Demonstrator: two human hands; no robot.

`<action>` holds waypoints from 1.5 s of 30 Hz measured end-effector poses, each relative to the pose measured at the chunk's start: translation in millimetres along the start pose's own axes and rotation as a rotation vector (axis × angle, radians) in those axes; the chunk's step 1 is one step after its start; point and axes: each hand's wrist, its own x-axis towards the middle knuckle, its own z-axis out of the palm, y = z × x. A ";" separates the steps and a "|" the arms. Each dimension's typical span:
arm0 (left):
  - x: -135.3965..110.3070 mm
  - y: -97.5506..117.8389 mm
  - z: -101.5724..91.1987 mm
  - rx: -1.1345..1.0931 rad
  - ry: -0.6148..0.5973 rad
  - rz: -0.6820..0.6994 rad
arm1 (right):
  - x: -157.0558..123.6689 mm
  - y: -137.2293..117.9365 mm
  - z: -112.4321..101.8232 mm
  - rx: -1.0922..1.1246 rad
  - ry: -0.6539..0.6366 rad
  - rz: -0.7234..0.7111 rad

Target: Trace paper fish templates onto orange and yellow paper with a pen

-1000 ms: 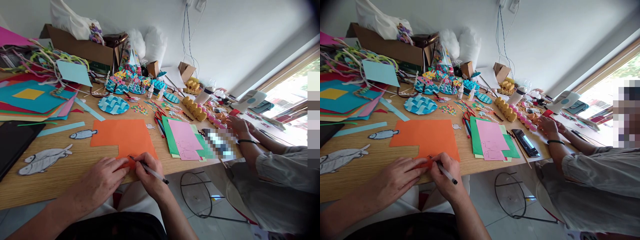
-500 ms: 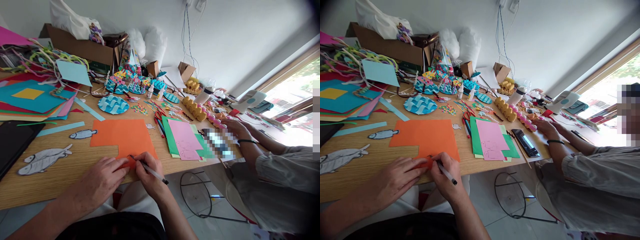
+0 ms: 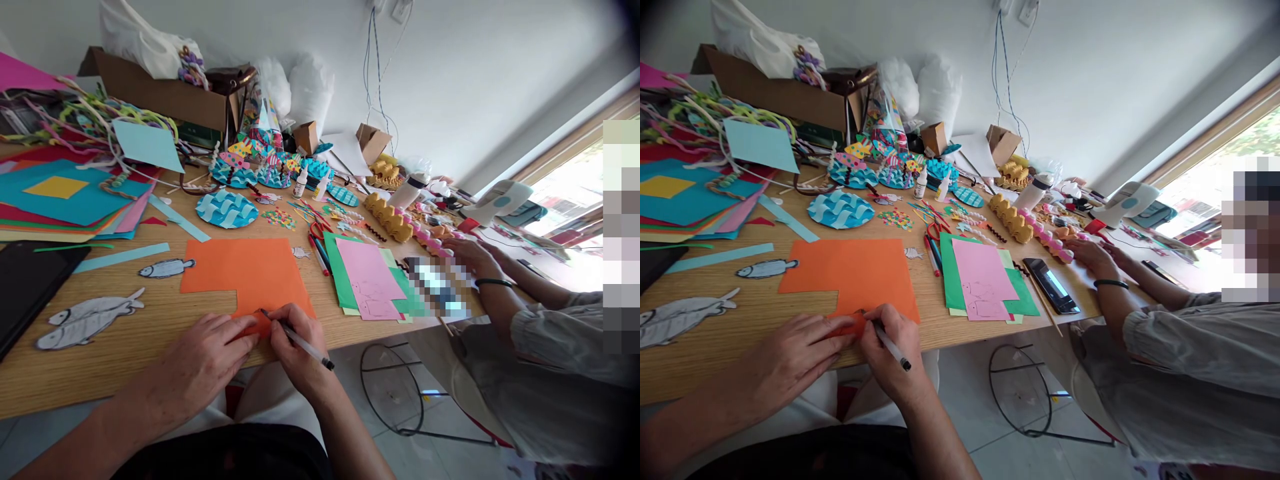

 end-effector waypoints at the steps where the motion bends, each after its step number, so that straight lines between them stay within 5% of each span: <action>1: 0.0 0.0 -0.2 0.002 0.000 0.002 | -0.1 -0.1 -0.1 0.006 -0.005 -0.004; 45: -0.2 1.1 -1.3 0.013 -0.009 -0.007 | -0.6 -0.4 -1.4 0.006 -0.002 -0.007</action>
